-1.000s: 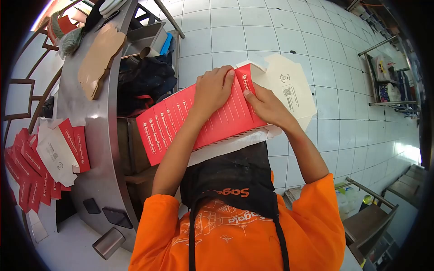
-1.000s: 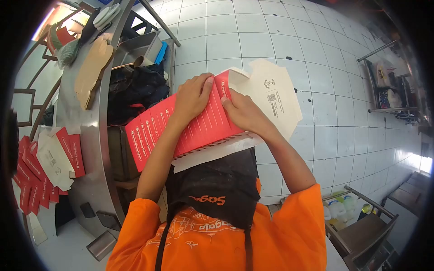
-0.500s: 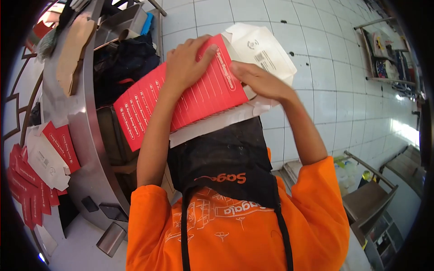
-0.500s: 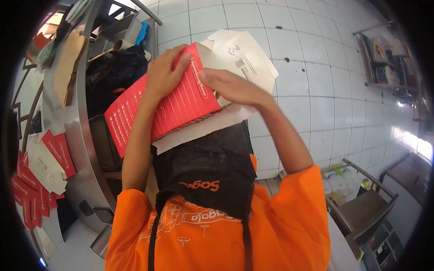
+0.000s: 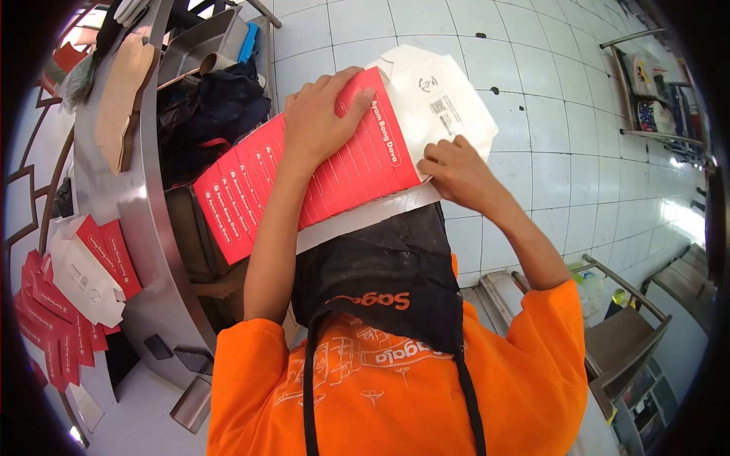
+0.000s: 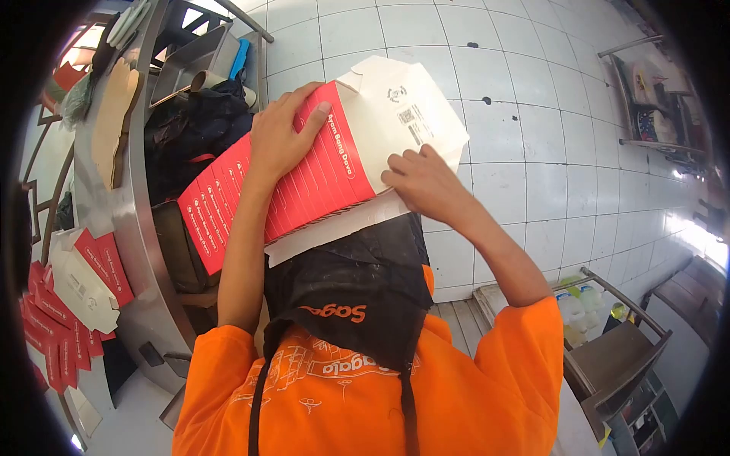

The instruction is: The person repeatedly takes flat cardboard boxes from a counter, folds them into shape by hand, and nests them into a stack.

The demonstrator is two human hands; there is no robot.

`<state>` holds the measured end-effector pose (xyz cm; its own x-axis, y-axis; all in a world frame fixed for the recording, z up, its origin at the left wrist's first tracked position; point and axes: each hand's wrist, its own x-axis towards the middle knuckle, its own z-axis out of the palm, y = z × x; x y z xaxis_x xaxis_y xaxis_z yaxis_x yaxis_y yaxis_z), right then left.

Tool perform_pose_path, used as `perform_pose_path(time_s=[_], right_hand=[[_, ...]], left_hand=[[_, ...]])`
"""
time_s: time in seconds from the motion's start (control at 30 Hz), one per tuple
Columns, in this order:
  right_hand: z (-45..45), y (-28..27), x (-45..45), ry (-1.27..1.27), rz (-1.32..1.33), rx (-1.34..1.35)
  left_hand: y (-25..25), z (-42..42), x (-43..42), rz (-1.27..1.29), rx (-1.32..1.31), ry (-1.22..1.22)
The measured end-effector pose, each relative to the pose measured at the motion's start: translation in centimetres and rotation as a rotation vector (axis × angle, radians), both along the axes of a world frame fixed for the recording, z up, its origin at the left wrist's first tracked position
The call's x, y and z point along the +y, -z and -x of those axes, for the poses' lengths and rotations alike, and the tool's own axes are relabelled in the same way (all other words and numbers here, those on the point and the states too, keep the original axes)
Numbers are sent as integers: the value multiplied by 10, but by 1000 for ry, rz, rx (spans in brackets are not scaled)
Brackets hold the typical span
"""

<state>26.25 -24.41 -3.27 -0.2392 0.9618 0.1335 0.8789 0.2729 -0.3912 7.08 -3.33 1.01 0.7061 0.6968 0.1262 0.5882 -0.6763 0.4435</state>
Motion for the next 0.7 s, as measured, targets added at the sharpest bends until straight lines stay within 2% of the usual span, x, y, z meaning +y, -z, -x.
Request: perform_pose_path(time_s=[0.13,0.23,0.27,0.37,0.43,0.53,0.57,0.63,0.7], right_hand=[[25,26,-11,44,-4,231],[22,14,-4,27,244,373],[8,-3,2,-7,482,385],[-33,-29,46,127,338,480],[-30,-29,94,379,30,645],[-12,8,152,294,147,1192],[-2,16,166,295,375,1258],[8,24,178,356,541,1306],[12,29,183,317,570,1375]], left_hand=[[6,1,-2,-30,-9,-23],[5,0,-2,-45,-27,-29],[6,0,-1,-32,-46,-28],[6,0,1,21,-99,-31],[7,1,1,58,-128,-34],[12,1,2,9,-160,-20],[10,2,1,25,-157,-22],[7,2,3,50,-144,-32],[9,3,2,47,-153,-41]])
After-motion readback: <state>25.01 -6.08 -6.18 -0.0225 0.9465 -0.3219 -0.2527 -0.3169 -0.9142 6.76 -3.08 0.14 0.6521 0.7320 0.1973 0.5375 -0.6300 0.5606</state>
